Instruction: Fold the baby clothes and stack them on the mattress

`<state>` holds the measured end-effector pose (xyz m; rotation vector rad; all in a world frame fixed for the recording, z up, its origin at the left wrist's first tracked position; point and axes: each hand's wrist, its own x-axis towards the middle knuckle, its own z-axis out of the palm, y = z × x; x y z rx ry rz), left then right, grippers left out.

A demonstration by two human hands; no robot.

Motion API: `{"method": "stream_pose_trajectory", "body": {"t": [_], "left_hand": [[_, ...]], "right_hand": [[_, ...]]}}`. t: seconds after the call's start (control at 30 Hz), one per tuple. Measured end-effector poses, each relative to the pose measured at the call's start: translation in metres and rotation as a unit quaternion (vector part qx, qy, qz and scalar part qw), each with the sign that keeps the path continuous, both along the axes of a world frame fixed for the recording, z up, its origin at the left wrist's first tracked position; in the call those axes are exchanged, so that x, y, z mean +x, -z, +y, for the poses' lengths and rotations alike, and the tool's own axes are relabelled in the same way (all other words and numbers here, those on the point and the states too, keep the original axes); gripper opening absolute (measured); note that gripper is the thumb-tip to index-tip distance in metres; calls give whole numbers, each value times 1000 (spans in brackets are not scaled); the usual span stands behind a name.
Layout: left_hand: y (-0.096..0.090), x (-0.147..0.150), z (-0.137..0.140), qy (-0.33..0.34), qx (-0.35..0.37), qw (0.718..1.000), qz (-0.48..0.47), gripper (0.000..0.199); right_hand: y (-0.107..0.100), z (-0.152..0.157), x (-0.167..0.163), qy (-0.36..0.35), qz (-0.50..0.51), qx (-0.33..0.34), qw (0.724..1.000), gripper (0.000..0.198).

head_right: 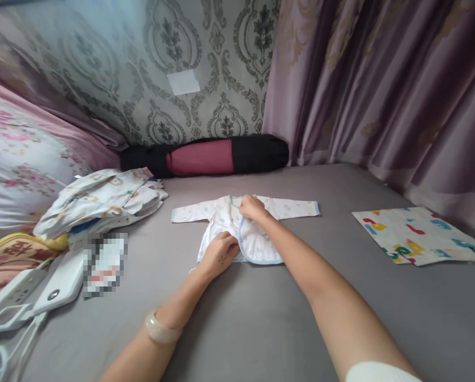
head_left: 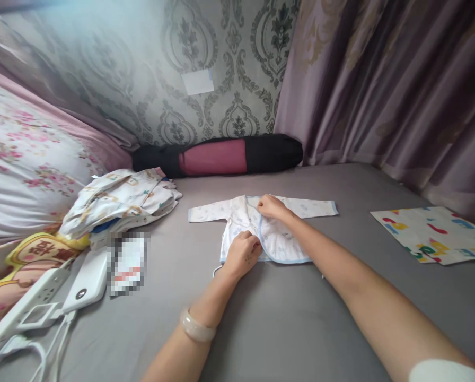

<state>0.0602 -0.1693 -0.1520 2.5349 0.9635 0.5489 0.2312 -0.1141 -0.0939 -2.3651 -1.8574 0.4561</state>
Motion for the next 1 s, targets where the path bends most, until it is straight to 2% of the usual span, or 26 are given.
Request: {"method": "stream_pose_trajectory", "body": {"t": [0.13, 0.3, 0.4, 0.6, 0.83, 0.93, 1.0], "left_hand": [[3, -1, 1, -16, 40, 999, -4, 7], [7, -4, 2, -29, 25, 999, -20, 18], [11, -4, 2, -22, 21, 999, -9, 27], [19, 1, -3, -45, 24, 994, 92, 56], [19, 1, -5, -30, 36, 987, 154, 63], [20, 0, -5, -30, 48, 988, 147, 63], [22, 1, -5, -27, 53, 988, 142, 63]], "right_hand": [[8, 23, -2, 21, -23, -47, 998, 30], [16, 44, 4, 9, -26, -102, 994, 32], [15, 46, 5, -3, -21, -115, 993, 30], [5, 30, 7, 11, -44, -71, 996, 36], [1, 31, 3, 12, -67, -64, 996, 34], [5, 30, -13, -8, -81, -29, 996, 30], [13, 28, -27, -45, -78, 9, 996, 34]]}}
